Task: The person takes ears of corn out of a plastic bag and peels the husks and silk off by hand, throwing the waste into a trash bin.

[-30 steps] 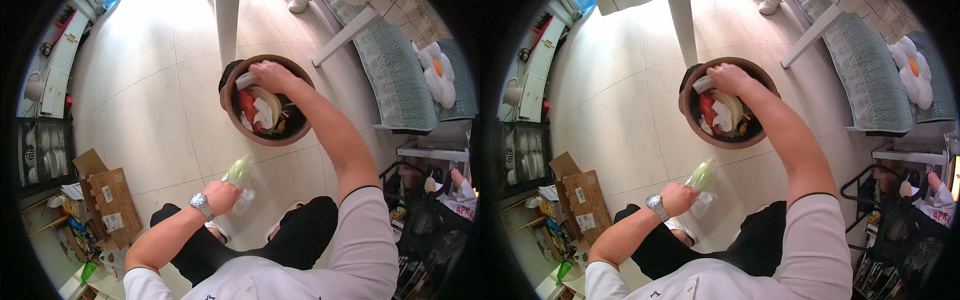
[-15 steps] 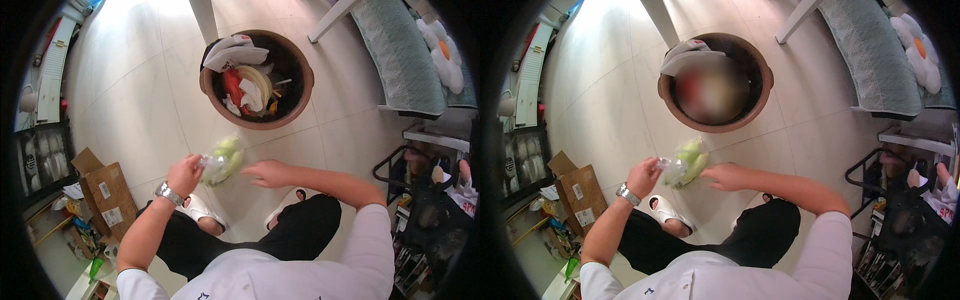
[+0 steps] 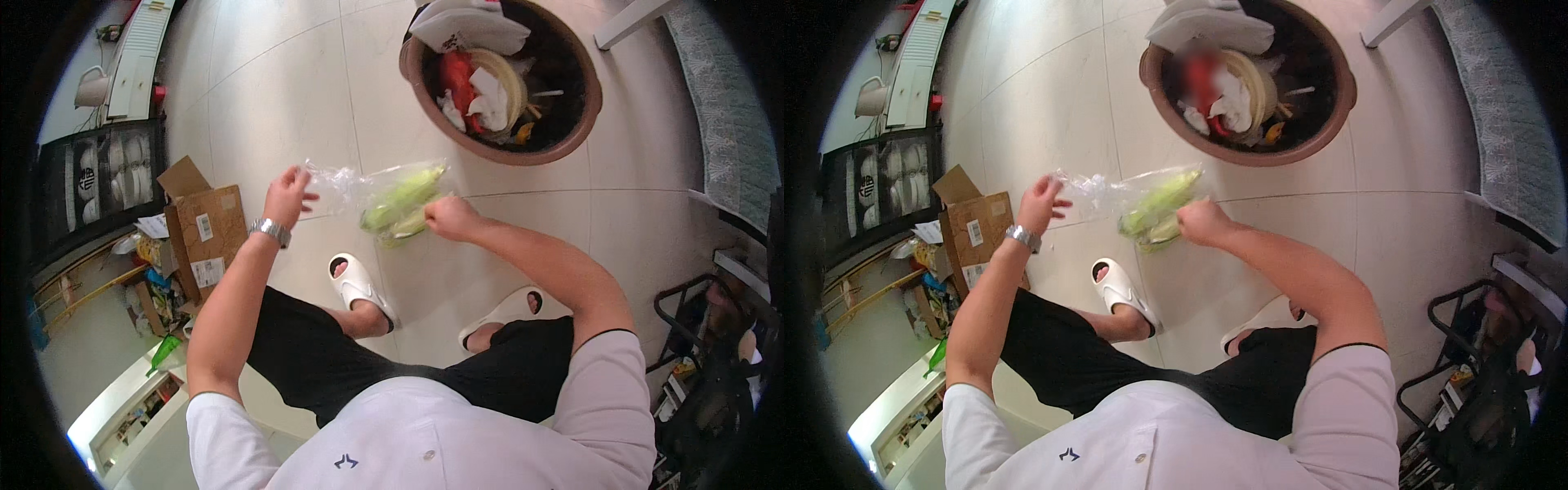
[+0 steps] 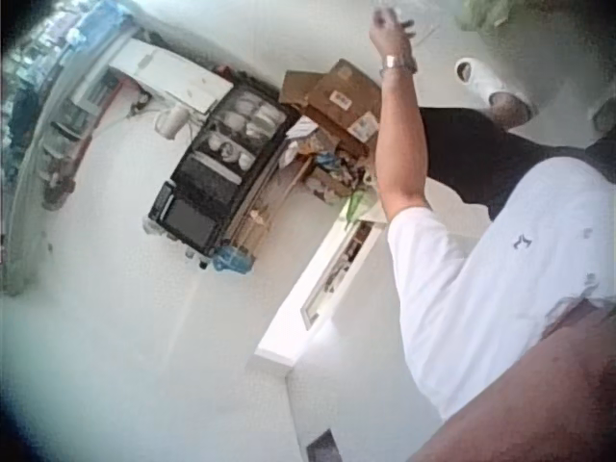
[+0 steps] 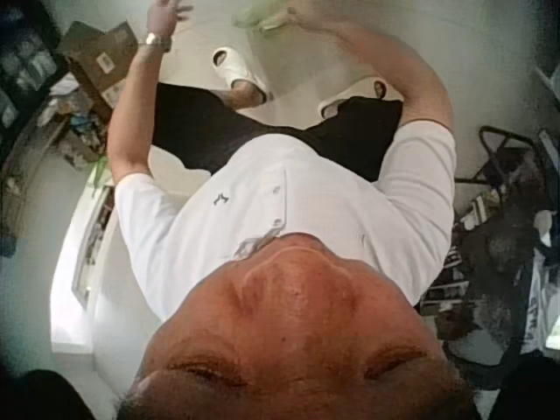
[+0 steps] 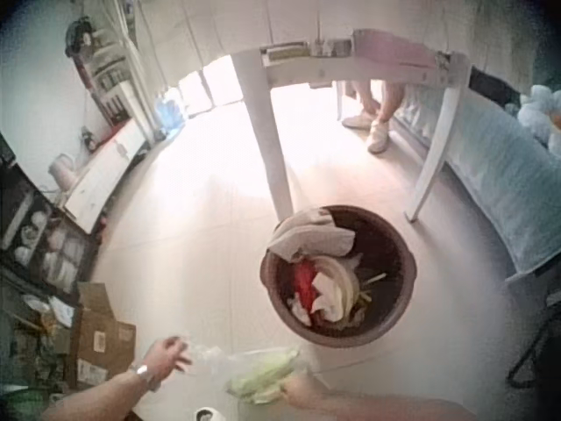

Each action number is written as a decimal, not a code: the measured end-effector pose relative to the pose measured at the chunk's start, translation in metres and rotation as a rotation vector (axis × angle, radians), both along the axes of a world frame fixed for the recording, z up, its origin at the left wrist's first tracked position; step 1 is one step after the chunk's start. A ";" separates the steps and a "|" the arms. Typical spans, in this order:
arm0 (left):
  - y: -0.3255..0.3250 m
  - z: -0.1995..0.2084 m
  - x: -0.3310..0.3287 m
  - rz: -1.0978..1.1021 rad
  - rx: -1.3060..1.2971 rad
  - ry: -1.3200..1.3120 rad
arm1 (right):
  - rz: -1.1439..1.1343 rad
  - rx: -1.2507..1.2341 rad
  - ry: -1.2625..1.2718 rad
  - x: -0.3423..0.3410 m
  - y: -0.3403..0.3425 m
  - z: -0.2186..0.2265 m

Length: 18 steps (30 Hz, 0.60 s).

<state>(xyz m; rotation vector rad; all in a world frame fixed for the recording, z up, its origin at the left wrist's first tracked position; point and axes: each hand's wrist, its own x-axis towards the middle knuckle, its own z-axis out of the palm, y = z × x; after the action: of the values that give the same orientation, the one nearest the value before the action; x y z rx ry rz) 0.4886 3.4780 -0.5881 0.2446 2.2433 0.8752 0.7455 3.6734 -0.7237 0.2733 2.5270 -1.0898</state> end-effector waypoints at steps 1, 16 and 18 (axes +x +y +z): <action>-0.004 -0.003 -0.007 0.064 0.034 0.065 | -0.059 -0.051 0.014 0.001 0.001 0.007; -0.016 -0.032 0.057 -0.941 -0.386 -0.271 | 0.112 0.544 0.237 -0.051 -0.006 -0.013; -0.010 -0.041 0.059 -0.929 -0.386 -0.219 | -0.002 0.463 0.273 -0.044 -0.002 -0.009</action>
<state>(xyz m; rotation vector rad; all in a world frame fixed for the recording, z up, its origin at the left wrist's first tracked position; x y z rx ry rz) 0.5481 3.4682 -0.6295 0.8630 1.7357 -0.0295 0.7011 3.6714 -0.7322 0.2614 3.0065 -0.5559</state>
